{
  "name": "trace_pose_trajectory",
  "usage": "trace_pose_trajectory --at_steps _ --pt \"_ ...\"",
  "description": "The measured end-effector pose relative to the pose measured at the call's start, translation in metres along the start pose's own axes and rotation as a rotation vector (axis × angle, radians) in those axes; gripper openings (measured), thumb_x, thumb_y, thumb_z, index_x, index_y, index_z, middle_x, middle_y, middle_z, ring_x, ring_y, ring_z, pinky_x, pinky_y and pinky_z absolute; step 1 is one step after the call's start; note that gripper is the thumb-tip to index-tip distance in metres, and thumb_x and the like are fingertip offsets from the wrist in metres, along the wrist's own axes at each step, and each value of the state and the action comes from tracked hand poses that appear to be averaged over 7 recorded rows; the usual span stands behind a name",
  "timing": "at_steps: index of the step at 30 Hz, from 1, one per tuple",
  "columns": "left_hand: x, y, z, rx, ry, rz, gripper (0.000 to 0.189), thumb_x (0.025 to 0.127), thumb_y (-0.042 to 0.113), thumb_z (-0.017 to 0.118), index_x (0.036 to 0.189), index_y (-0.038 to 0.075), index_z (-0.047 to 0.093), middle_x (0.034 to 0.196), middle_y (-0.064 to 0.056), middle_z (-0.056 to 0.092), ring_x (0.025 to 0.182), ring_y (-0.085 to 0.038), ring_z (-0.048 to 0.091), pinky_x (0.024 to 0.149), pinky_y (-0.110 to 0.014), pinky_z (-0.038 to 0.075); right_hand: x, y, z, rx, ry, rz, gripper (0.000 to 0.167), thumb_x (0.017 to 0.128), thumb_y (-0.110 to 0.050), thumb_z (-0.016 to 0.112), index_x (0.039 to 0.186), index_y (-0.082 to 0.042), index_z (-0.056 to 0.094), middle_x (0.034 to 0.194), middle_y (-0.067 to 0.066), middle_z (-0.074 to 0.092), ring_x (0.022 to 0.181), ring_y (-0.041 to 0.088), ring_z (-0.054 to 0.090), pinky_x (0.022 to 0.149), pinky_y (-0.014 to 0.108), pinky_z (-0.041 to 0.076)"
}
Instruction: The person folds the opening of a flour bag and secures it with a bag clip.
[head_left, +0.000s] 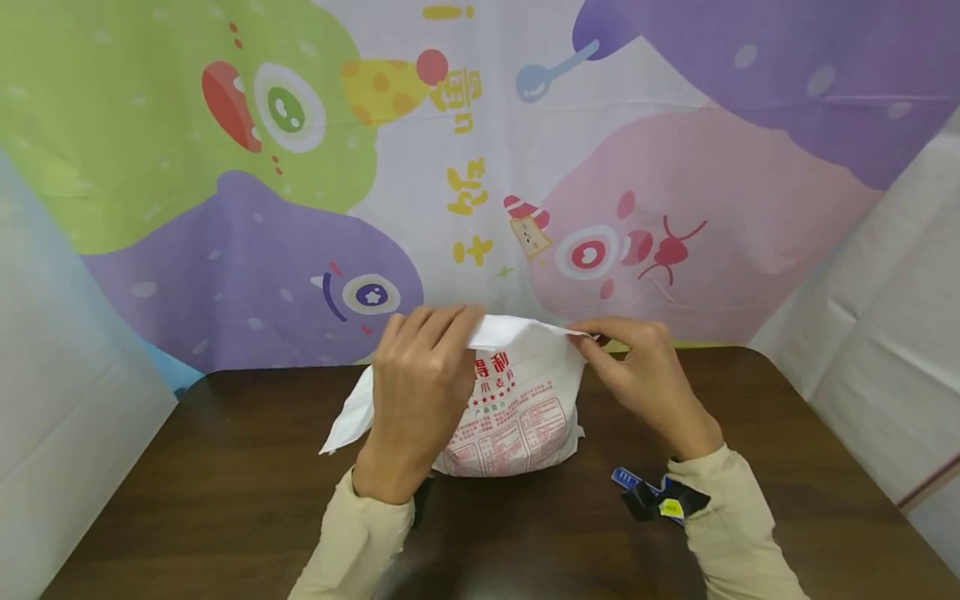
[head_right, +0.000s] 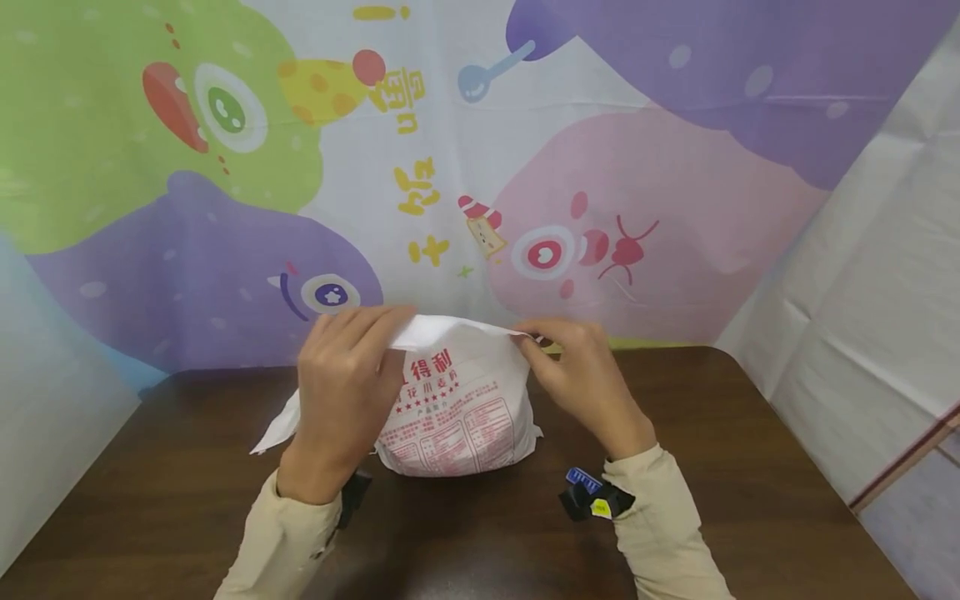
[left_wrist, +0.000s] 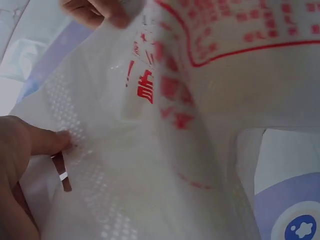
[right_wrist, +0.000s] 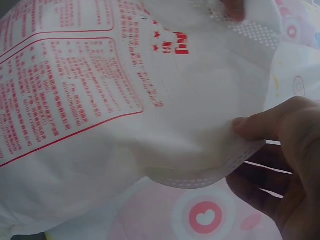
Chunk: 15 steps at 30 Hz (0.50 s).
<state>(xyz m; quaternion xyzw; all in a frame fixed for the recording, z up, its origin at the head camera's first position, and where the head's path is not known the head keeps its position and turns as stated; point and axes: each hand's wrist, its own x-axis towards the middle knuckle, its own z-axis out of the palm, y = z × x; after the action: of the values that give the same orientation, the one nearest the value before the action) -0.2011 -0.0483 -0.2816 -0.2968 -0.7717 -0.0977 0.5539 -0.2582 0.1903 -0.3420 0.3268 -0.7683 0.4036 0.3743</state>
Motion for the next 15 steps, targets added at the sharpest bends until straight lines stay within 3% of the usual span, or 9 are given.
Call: trace_pose_trajectory --at_steps 2,8,15 --pt "-0.0002 -0.0026 0.0 -0.02 -0.019 0.002 0.025 0.086 -0.009 0.059 0.102 0.004 0.073 0.096 -0.009 0.074 0.081 -0.027 0.066 0.064 -0.038 0.041 0.0003 0.0005 0.0011 -0.015 0.004 -0.012 0.018 0.081 0.006 0.077 0.097 -0.002 0.078 0.09 0.006 0.076 0.078 0.013 0.067 0.069 0.015 0.052" --pt "0.0021 -0.0067 -0.0033 -0.096 -0.11 0.032 0.033 0.087 -0.013 0.049 0.103 0.008 0.069 0.096 -0.006 0.074 0.085 -0.022 0.07 0.071 -0.037 0.042 0.0019 0.002 0.0015 -0.028 -0.028 0.031 0.021 0.082 0.01 0.072 0.101 0.001 0.069 0.091 0.008 0.074 0.08 0.017 0.068 0.07 0.037 0.057" --pt "0.0021 -0.0085 -0.0089 -0.134 -0.17 0.051 0.038 0.076 -0.02 0.039 0.086 0.009 0.062 0.103 -0.002 0.072 0.091 -0.019 0.068 0.072 -0.036 0.041 0.0018 0.0027 0.0016 0.027 -0.054 0.076 0.02 0.082 0.013 0.068 0.091 -0.002 0.059 0.087 0.008 0.07 0.082 0.019 0.068 0.07 0.04 0.058"
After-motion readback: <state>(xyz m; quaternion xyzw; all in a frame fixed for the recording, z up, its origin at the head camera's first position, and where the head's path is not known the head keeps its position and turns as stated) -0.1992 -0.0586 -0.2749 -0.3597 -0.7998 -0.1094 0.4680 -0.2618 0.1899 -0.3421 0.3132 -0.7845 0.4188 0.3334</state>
